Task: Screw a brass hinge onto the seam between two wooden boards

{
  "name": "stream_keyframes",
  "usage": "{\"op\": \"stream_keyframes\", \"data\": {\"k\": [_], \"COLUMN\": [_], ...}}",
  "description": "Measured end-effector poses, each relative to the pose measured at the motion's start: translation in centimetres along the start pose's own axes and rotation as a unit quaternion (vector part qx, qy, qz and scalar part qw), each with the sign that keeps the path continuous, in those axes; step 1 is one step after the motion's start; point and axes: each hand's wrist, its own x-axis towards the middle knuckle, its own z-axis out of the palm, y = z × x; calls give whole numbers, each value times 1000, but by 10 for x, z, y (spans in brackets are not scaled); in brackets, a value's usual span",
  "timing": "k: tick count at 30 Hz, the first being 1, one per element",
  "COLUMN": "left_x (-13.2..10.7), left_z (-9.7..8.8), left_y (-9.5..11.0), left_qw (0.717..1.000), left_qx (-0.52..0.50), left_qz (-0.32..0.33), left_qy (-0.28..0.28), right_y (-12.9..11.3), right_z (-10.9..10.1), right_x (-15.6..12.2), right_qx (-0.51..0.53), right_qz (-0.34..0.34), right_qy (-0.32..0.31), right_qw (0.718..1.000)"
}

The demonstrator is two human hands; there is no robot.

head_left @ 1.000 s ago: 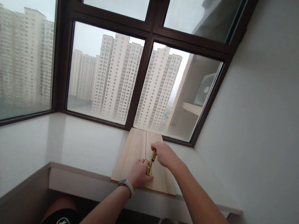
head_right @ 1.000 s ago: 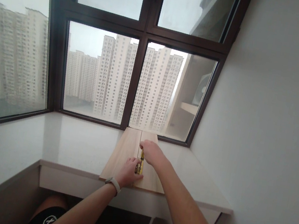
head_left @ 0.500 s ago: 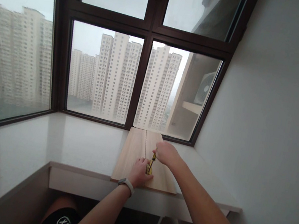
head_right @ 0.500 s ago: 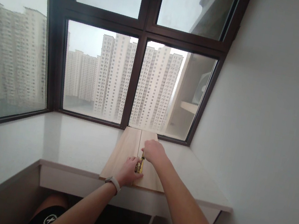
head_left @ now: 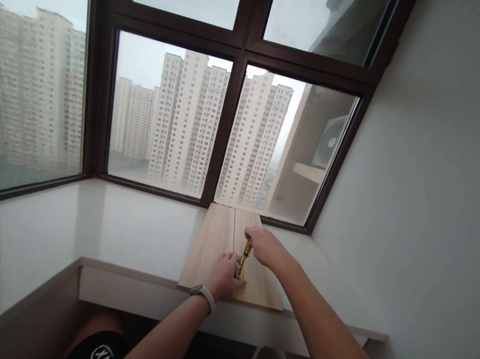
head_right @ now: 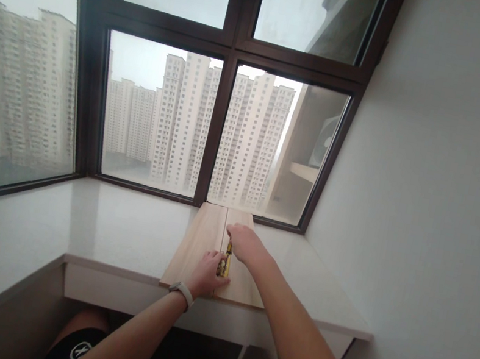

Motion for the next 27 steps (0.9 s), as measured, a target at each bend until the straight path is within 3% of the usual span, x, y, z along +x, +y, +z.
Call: {"op": "stream_keyframes", "data": {"k": [5, 13, 19, 27], "left_x": [0, -1, -1, -2], "left_z": [-1, -4, -5, -6], "left_y": [1, 5, 5, 5], "left_qw": [1000, 1000, 1000, 1000], "left_qx": [-4, -2, 2, 1], "left_qz": [-3, -14, -13, -11], "left_qy": [-2, -11, -13, -11], "right_y": [1, 1, -1, 3], "right_z": [1, 3, 0, 8], "right_x": [1, 2, 0, 3], "right_qx": [23, -21, -45, 36], "right_qz": [-33, 56, 85, 3], "right_qy": [3, -16, -8, 37], "right_qw": [999, 998, 995, 999]}}
